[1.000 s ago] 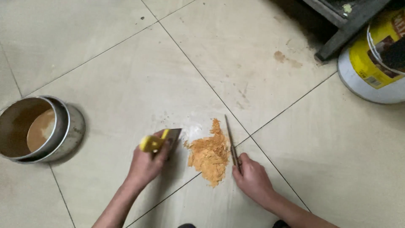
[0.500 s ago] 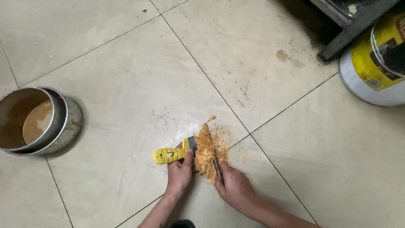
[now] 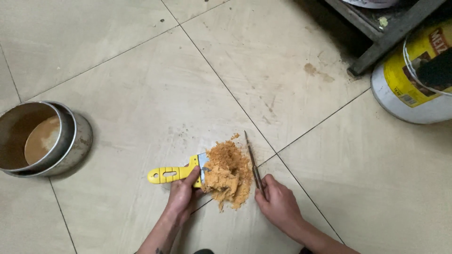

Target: Scraping residue from a baking pan base with a knife and cleaning the floor with a scraper.

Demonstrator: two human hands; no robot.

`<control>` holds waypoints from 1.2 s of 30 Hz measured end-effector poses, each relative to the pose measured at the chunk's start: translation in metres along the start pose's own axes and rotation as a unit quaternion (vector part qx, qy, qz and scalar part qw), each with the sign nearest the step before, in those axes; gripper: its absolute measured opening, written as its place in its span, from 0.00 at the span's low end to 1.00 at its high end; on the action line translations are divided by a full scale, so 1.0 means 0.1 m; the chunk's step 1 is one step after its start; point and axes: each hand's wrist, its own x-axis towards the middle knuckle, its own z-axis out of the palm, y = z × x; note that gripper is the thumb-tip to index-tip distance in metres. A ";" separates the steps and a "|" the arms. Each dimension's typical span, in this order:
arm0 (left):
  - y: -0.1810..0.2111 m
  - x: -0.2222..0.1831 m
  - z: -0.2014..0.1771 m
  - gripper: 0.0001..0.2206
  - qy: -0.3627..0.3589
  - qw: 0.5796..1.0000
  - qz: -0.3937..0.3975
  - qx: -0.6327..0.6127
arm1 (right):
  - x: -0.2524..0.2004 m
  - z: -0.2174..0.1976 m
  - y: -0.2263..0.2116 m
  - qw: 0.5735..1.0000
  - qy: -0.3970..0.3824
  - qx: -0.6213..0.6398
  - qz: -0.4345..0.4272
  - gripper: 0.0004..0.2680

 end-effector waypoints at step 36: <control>0.74 -0.79 1.00 0.13 -0.073 0.990 0.101 0.073 | -0.05 -0.42 0.67 0.990 0.080 0.087 0.076 0.05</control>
